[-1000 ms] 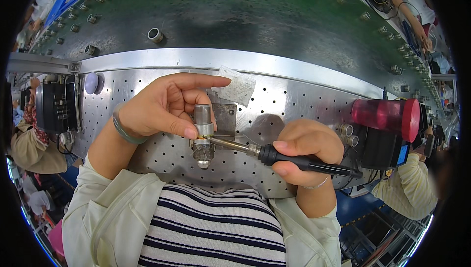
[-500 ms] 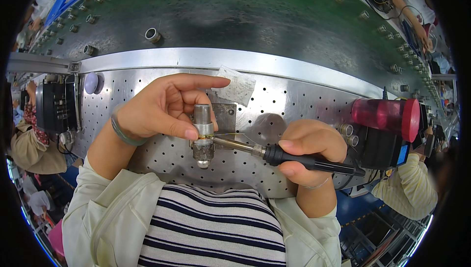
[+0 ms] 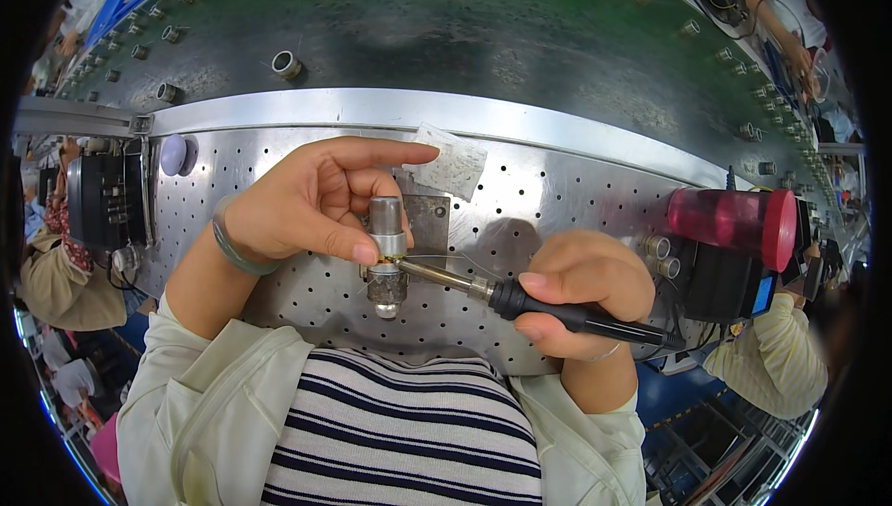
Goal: The person uses a soldering iron to work on small cylindrical metal components held in a fixture. They repeatedly pick up components from a conveyor belt, apply the soldering iron, and place them back down.
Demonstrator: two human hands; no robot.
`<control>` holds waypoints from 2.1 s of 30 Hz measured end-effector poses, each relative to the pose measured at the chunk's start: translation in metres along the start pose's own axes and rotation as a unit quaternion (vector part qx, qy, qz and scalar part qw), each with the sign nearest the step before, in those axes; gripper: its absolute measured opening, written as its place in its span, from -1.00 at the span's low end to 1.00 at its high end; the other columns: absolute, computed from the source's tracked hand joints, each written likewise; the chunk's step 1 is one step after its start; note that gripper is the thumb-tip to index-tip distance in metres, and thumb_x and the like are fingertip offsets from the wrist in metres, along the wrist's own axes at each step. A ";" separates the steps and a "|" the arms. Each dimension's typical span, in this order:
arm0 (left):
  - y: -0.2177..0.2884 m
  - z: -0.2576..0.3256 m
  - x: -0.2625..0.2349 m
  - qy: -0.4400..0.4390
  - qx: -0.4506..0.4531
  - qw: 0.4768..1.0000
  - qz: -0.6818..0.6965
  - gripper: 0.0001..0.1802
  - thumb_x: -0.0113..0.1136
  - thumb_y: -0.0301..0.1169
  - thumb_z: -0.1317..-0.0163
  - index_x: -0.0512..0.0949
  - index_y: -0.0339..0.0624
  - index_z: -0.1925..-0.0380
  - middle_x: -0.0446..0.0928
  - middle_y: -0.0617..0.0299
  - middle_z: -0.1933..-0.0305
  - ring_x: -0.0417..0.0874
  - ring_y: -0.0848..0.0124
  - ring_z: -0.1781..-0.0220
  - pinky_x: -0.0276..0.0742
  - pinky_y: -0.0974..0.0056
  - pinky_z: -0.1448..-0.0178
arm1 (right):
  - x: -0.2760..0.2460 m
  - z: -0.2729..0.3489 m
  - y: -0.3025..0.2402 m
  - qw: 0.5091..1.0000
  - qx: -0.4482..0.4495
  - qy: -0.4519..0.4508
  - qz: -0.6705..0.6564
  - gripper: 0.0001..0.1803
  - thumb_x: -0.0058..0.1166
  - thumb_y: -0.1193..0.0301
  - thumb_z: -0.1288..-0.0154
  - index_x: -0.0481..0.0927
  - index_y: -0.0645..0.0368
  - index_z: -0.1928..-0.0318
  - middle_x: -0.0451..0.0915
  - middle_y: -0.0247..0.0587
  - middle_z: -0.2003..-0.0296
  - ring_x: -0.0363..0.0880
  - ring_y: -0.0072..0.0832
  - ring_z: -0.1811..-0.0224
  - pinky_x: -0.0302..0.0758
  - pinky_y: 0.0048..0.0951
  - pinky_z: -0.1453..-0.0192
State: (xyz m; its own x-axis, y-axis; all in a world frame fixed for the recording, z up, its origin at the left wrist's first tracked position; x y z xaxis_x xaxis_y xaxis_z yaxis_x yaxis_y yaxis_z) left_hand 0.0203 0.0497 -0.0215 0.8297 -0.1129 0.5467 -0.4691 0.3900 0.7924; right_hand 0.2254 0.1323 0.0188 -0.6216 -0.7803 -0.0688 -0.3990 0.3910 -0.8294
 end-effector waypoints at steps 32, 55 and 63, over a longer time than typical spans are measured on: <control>-0.004 -0.007 0.001 -0.043 0.006 0.998 0.052 -0.13 0.32 -0.65 0.09 0.15 -0.36 -0.29 0.58 0.00 0.14 0.63 0.40 0.13 0.56 0.42 0.06 | -0.013 0.009 0.007 0.987 0.096 0.121 -0.054 -0.65 0.25 0.25 -0.13 0.39 0.23 0.40 0.39 -0.26 0.57 0.31 -0.56 0.65 0.21 -0.56 0.60; 0.156 0.081 -0.227 0.570 0.144 0.464 -0.663 -0.55 0.41 -0.30 0.16 0.55 -0.18 0.21 0.49 0.06 0.15 0.46 0.07 0.07 0.41 0.11 -0.02 | -0.024 0.015 0.018 0.951 0.140 0.268 -0.058 -0.71 0.26 0.35 -0.06 0.42 0.26 0.45 0.48 -0.21 0.58 0.37 -0.58 0.73 0.31 -0.65 0.67; 0.108 0.068 -0.085 0.426 0.306 0.612 -0.592 -0.74 0.32 -0.33 -0.03 0.60 -0.11 0.24 0.51 0.16 0.17 0.51 0.28 0.13 0.49 0.28 0.24 | -0.010 0.002 0.000 0.956 0.200 0.215 -0.019 -0.88 0.07 0.50 -0.21 0.43 0.23 0.42 0.47 -0.27 0.54 0.37 -0.58 0.58 0.34 -0.60 0.46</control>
State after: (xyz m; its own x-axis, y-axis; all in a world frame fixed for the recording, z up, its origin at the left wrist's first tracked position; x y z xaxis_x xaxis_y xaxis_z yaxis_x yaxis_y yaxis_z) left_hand -0.1214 0.0395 0.0365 0.4328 0.6334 -0.6415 0.8034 0.0517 0.5931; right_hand 0.2324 0.1389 0.0186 -0.8658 -0.4835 0.1290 -0.1913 0.0815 -0.9781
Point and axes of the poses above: each hand's wrist, its own z-axis away from the middle knuckle, its own x-axis out of the palm, y = z × x, the point moved 5 cm from there along -z, towards the middle knuckle
